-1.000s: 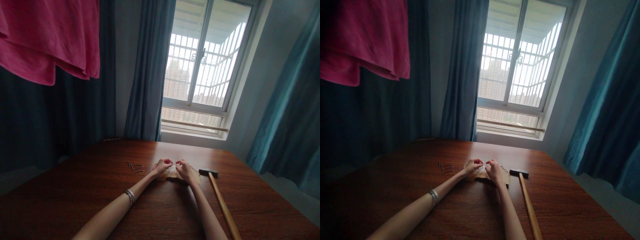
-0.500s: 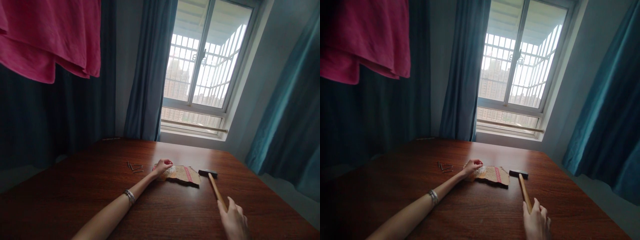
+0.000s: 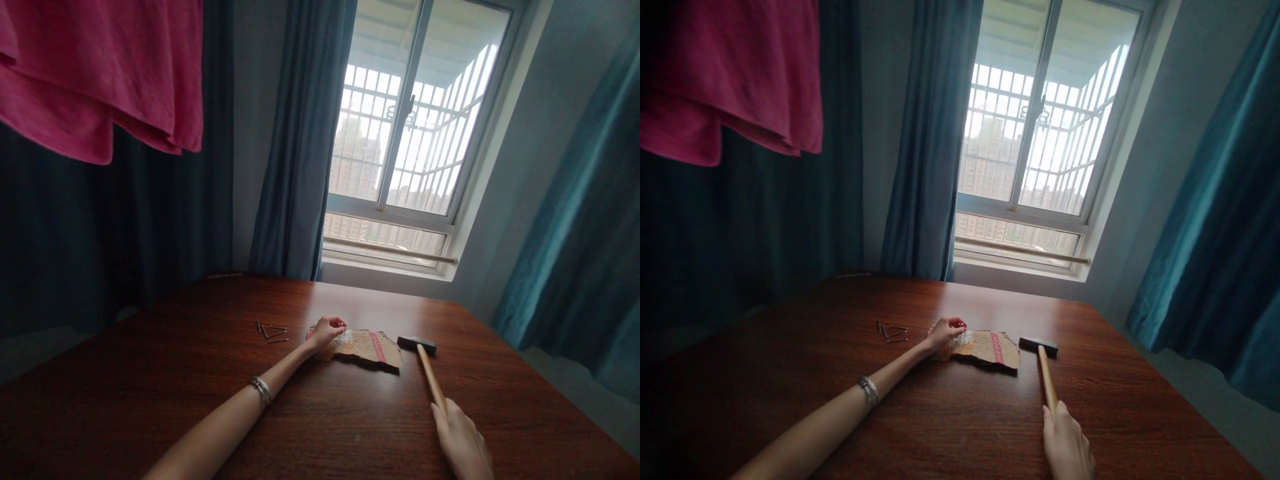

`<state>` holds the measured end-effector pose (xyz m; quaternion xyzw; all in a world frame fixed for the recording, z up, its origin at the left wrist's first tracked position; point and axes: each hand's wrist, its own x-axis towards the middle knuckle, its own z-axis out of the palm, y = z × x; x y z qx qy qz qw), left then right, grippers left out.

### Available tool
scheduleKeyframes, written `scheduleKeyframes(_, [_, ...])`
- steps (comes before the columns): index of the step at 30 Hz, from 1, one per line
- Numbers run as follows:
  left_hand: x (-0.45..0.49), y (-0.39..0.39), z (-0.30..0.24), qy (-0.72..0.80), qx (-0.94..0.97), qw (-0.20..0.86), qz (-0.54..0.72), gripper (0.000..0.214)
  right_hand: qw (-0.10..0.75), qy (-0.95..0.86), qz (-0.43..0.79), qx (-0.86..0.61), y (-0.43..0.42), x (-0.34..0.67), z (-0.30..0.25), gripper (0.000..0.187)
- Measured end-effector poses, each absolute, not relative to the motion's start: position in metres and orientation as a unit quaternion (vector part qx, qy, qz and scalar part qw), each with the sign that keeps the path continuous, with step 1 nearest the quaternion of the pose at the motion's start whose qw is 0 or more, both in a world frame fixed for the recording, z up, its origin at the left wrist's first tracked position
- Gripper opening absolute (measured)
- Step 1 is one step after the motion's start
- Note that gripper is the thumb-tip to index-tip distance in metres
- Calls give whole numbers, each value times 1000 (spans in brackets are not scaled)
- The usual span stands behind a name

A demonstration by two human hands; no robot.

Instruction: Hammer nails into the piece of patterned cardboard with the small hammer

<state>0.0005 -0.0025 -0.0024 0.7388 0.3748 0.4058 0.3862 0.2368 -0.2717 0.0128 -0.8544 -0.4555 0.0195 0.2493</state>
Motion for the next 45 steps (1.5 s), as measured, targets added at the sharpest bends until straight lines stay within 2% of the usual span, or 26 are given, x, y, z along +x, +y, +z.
scheduleKeyframes(2, [0,-3,-2,365,741,391,406,23,334,-446,83,-826,-267,239,13,24])
scheduleKeyframes(6, [0,-4,-2,361,738,400,406,21,555,-372,247,-702,-262,218,26,30])
scheduleKeyframes(9, [1,-5,-1,362,734,405,408,21,639,-322,376,-589,-262,191,44,43])
scheduleKeyframes(13, [0,-6,-2,365,731,406,408,21,623,-318,515,-495,-258,165,63,41])
scheduleKeyframes(17, [0,-5,-2,354,736,404,413,21,594,-321,577,-459,-251,147,70,40])
scheduleKeyframes(45, [-1,-4,-2,367,740,399,397,19,583,-318,589,-460,-238,133,63,42])
